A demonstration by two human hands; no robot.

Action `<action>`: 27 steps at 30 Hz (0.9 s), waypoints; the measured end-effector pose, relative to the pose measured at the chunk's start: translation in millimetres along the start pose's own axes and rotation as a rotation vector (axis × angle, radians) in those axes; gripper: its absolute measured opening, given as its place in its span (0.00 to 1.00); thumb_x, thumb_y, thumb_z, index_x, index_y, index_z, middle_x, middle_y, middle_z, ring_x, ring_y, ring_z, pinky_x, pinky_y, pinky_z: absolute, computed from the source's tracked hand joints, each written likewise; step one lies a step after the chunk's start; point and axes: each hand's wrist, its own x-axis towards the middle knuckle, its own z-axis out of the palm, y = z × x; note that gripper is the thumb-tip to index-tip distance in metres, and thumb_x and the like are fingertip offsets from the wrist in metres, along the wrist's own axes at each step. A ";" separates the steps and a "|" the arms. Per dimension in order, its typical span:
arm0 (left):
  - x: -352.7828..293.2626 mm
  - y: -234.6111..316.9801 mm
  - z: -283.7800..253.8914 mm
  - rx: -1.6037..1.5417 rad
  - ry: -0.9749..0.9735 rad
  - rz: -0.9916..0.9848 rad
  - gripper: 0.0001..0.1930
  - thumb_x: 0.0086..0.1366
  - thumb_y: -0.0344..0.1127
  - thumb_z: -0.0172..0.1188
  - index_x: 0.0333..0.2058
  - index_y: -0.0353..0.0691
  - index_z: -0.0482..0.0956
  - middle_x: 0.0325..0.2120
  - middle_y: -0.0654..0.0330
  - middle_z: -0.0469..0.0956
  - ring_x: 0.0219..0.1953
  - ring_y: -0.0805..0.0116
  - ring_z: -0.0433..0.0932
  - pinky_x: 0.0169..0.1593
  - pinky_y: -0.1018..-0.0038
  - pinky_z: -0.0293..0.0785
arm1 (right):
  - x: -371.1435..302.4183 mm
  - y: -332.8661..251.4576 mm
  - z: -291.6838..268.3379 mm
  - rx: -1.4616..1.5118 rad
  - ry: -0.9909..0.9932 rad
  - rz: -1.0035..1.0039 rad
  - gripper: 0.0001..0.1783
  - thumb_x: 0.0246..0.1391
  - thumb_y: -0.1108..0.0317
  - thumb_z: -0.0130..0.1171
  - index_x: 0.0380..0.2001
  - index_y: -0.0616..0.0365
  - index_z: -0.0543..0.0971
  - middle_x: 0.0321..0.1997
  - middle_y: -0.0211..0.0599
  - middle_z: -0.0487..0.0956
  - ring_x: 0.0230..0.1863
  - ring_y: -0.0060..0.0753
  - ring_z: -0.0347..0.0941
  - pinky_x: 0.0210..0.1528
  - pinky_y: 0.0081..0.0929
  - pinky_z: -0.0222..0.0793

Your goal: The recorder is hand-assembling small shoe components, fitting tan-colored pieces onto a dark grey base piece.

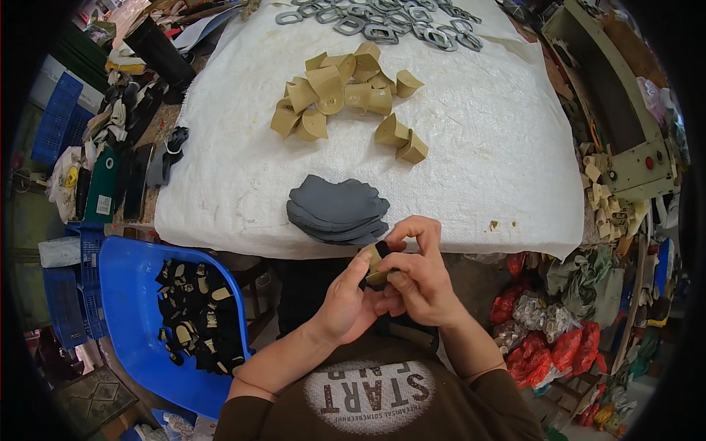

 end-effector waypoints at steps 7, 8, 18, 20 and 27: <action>-1.5 17.8 -13.2 0.444 -0.093 0.125 0.28 0.64 0.55 0.50 0.50 0.36 0.66 0.36 0.62 0.70 0.34 0.74 0.69 0.38 0.77 0.67 | -4.4 5.7 -4.1 0.683 0.037 0.075 0.21 0.37 0.79 0.58 0.41 0.59 0.75 0.46 0.37 0.63 0.47 0.36 0.59 0.55 0.30 0.58; -0.8 23.7 -15.2 0.601 -0.082 0.115 0.32 0.59 0.58 0.56 0.49 0.34 0.67 0.38 0.61 0.71 0.38 0.71 0.72 0.42 0.76 0.70 | 0.9 3.7 -8.5 0.549 0.030 0.131 0.25 0.37 0.77 0.59 0.45 0.59 0.73 0.49 0.38 0.63 0.50 0.36 0.60 0.56 0.30 0.58; 1.6 14.3 -16.6 0.576 -0.156 0.395 0.23 0.66 0.41 0.45 0.55 0.32 0.60 0.46 0.58 0.68 0.47 0.73 0.69 0.52 0.77 0.65 | 5.5 1.9 -14.4 0.103 -0.182 0.045 0.32 0.42 0.60 0.67 0.52 0.61 0.72 0.59 0.44 0.60 0.60 0.39 0.57 0.58 0.34 0.57; 2.1 12.9 -5.5 0.442 -0.077 0.369 0.16 0.60 0.32 0.43 0.47 0.34 0.64 0.39 0.59 0.68 0.39 0.77 0.70 0.43 0.80 0.68 | 6.1 -2.6 -9.1 -0.068 -0.188 -0.023 0.31 0.44 0.63 0.66 0.53 0.61 0.71 0.60 0.44 0.60 0.59 0.38 0.57 0.55 0.31 0.62; -1.7 -4.0 -3.0 0.422 0.057 0.408 0.18 0.56 0.37 0.45 0.44 0.36 0.64 0.38 0.59 0.67 0.38 0.74 0.70 0.41 0.77 0.70 | -3.0 -4.0 13.1 0.584 -0.140 0.240 0.26 0.52 0.74 0.49 0.57 0.58 0.68 0.61 0.45 0.61 0.61 0.40 0.55 0.61 0.32 0.52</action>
